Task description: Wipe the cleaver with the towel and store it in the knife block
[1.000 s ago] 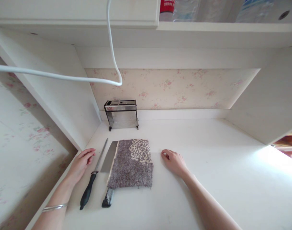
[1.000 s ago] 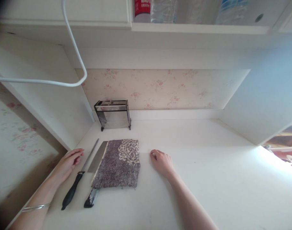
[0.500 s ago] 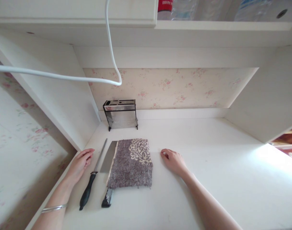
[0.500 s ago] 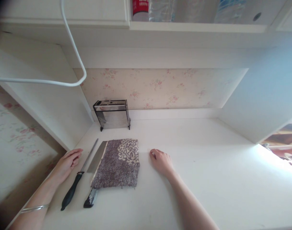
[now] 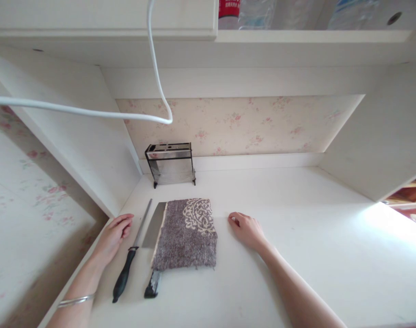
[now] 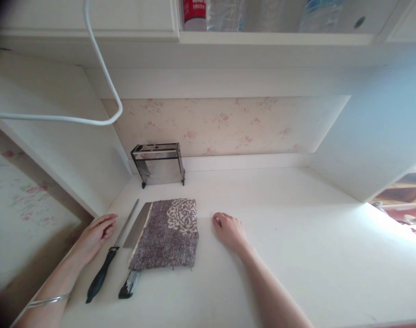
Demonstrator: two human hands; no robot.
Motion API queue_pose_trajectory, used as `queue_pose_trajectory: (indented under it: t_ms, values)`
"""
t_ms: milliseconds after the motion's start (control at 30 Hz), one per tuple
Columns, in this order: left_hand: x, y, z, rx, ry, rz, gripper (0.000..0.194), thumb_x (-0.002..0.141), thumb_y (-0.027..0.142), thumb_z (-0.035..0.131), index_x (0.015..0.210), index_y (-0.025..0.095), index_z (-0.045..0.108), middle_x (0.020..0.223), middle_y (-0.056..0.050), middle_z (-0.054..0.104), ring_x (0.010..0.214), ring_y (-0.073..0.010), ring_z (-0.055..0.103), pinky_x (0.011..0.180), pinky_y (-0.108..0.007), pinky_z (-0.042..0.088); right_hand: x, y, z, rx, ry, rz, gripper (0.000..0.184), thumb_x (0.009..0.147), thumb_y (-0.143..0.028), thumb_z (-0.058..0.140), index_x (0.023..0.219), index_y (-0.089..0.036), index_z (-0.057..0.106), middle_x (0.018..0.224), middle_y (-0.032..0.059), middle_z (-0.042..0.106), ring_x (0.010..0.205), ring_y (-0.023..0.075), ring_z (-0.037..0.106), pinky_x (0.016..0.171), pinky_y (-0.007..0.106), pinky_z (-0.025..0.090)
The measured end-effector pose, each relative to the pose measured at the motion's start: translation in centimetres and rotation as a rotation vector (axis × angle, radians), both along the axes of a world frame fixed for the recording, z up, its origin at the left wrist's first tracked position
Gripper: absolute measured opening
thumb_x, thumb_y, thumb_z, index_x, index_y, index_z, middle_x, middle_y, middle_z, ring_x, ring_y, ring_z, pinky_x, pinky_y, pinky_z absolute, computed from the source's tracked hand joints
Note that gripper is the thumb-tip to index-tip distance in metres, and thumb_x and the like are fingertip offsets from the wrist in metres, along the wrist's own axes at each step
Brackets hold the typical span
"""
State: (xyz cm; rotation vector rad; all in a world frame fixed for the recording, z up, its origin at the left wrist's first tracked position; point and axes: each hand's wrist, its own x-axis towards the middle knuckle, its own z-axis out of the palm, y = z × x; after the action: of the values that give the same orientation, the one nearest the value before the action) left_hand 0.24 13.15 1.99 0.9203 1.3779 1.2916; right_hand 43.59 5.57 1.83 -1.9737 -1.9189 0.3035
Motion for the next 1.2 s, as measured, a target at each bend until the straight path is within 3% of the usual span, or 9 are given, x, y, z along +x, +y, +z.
queue_pose_trajectory:
  t_ms: [1200]
  values:
    - [0.18, -0.16, 0.29, 0.002, 0.011, 0.016, 0.037, 0.053, 0.028, 0.078, 0.085, 0.014, 0.067, 0.063, 0.001, 0.058, 0.048, -0.0055, 0.042, 0.044, -0.018, 0.032, -0.27, -0.05, 0.58, -0.052, -0.011, -0.012, 0.027, 0.093, -0.036, 0.038, 0.102, -0.03, 0.062, 0.098, 0.0003, 0.069, 0.084, 0.018, 0.063, 0.068, 0.026, 0.037]
